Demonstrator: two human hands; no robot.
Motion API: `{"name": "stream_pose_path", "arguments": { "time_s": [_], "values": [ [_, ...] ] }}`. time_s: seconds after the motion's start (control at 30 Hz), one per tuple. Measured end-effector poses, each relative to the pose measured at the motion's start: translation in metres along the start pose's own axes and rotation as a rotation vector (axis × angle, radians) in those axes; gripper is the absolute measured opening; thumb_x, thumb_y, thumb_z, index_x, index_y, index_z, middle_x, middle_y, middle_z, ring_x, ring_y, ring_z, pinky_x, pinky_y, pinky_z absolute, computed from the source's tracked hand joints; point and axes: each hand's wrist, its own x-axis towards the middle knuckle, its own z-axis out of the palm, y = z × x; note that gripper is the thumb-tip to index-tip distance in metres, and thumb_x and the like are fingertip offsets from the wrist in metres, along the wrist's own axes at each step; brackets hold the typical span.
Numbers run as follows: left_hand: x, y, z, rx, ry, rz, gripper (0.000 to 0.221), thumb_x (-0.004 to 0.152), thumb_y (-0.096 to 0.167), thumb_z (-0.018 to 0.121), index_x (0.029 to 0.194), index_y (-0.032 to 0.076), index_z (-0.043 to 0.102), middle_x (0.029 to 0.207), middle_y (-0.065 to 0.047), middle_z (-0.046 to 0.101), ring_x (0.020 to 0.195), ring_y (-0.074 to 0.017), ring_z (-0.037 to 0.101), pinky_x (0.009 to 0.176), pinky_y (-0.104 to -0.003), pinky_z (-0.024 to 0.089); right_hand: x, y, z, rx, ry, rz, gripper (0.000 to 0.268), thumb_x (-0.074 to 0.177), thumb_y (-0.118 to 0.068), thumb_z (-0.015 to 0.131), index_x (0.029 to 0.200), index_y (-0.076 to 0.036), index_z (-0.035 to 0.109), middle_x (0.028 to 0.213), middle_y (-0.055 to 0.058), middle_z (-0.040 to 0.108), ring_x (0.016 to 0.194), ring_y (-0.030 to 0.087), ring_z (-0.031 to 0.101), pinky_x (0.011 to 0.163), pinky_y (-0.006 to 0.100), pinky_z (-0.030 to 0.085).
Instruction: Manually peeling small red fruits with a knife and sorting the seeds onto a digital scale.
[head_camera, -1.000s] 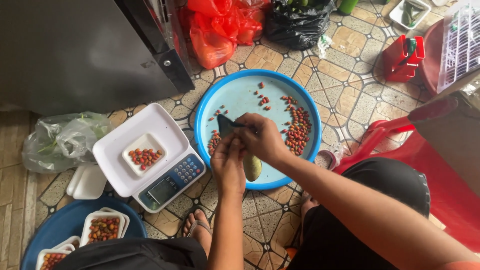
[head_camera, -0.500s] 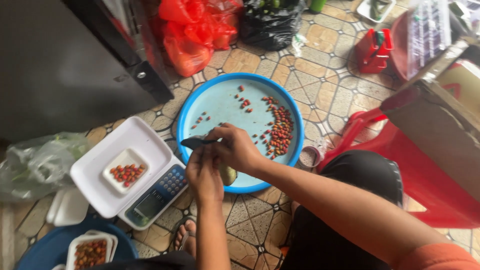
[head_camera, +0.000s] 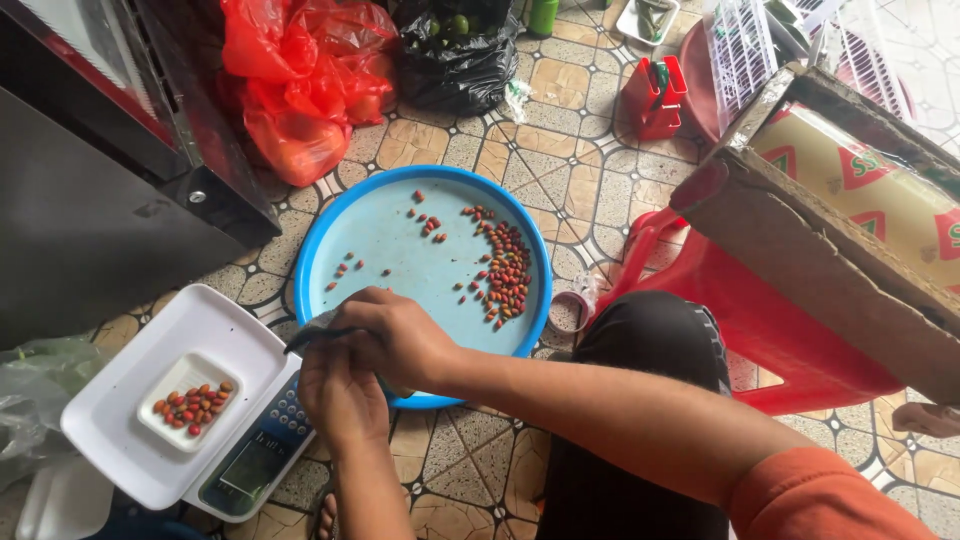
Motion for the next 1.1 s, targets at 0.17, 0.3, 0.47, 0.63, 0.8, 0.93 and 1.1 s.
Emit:
{"name": "stream_pose_path", "arguments": {
  "time_s": [0.17,0.3,0.47,0.63,0.8,0.93,1.1],
  "values": [
    [0.002,-0.003,-0.005,0.044,0.007,0.036,0.016,0.097,-0.002,0.058,0.109,0.001,0.068,0.111,-0.014,0.073,0.103,-0.0199,0.070,0.085,-0.025,0.059,0.001,0.005,0.002,0.024,-0.019,0.015,0.015,0.094,-0.010,0.059,0.105,-0.016,0.068,0.104,0.011,0.059,0.090,0.032,0.068,0.082,0.040,0.055],
    [0.004,-0.005,-0.005,0.097,0.050,0.002,0.019,0.097,0.006,0.067,0.115,0.004,0.070,0.112,-0.012,0.074,0.099,-0.0178,0.071,0.080,-0.024,0.058,0.007,0.007,-0.003,0.020,-0.017,0.124,0.023,0.085,-0.008,0.061,0.103,-0.019,0.071,0.100,0.006,0.061,0.087,0.027,0.069,0.080,0.038,0.054],
    [-0.002,-0.011,0.003,0.145,-0.046,0.130,0.013,0.101,0.002,0.061,0.112,0.004,0.068,0.096,-0.008,0.070,0.082,-0.0117,0.071,0.071,-0.018,0.061,0.012,0.016,-0.004,0.255,0.072,0.329,0.010,0.093,-0.018,0.065,0.101,-0.020,0.071,0.089,0.008,0.070,0.085,0.025,0.073,0.077,0.041,0.059],
    [-0.009,0.010,0.016,0.146,0.001,0.121,0.014,0.100,0.001,0.061,0.110,0.002,0.069,0.093,-0.008,0.068,0.080,-0.0128,0.068,0.068,-0.022,0.060,0.007,0.000,-0.002,0.173,0.069,0.247,0.013,0.094,-0.012,0.064,0.101,-0.019,0.072,0.088,0.009,0.069,0.084,0.030,0.073,0.073,0.041,0.059],
    [-0.007,0.012,0.013,0.129,0.049,0.125,0.015,0.098,-0.001,0.059,0.106,0.006,0.070,0.089,-0.004,0.064,0.079,-0.0117,0.062,0.067,-0.025,0.057,0.007,-0.006,0.002,0.109,-0.016,0.050,0.016,0.094,-0.003,0.062,0.102,-0.014,0.072,0.090,0.011,0.065,0.081,0.029,0.073,0.070,0.038,0.060],
    [-0.011,0.017,0.020,0.201,0.059,0.159,0.012,0.098,0.001,0.064,0.103,0.008,0.072,0.085,-0.003,0.064,0.076,-0.0091,0.060,0.068,-0.022,0.053,0.010,-0.002,0.001,0.091,-0.005,0.061,0.017,0.092,-0.004,0.063,0.102,-0.014,0.072,0.089,0.012,0.064,0.078,0.032,0.071,0.065,0.042,0.059],
    [-0.009,0.013,0.017,0.214,0.065,0.130,0.014,0.096,0.001,0.066,0.108,0.004,0.073,0.088,-0.006,0.068,0.078,-0.0099,0.064,0.069,-0.021,0.056,0.016,0.012,0.003,0.213,0.034,0.207,0.016,0.092,-0.008,0.061,0.100,-0.016,0.072,0.085,0.010,0.069,0.076,0.026,0.071,0.072,0.041,0.057]
  ]
}}
